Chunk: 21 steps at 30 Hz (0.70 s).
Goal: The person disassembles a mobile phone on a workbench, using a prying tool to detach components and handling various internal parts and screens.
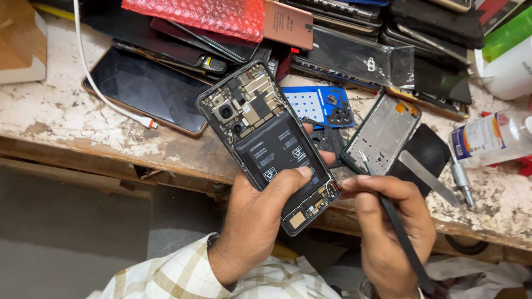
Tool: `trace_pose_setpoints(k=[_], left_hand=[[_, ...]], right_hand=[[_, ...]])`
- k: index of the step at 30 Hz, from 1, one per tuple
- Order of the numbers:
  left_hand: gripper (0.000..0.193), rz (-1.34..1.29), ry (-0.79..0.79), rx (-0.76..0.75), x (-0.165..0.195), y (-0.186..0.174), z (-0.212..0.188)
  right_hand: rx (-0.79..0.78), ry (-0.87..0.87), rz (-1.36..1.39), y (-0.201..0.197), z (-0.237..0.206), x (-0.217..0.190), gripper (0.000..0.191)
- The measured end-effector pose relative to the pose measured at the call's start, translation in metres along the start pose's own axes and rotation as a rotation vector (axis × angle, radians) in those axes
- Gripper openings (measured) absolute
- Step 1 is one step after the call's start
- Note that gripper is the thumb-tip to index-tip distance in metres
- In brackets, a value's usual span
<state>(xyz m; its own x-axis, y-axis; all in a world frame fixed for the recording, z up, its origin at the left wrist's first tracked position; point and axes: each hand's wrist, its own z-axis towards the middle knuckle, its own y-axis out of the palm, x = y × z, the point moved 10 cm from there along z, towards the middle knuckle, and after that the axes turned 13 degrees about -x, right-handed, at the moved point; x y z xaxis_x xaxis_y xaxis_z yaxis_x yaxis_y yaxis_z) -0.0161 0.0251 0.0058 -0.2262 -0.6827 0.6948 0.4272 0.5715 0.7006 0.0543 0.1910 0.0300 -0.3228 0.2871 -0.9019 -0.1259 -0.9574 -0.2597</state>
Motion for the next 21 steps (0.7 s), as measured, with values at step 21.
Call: trace_pose_setpoints(k=[21], left_hand=[[0.092,0.246,-0.139,-0.227,-0.007,-0.001,-0.019]], right_hand=[[0.081,0.354,0.761,0.017,0.001,0.072,0.039]])
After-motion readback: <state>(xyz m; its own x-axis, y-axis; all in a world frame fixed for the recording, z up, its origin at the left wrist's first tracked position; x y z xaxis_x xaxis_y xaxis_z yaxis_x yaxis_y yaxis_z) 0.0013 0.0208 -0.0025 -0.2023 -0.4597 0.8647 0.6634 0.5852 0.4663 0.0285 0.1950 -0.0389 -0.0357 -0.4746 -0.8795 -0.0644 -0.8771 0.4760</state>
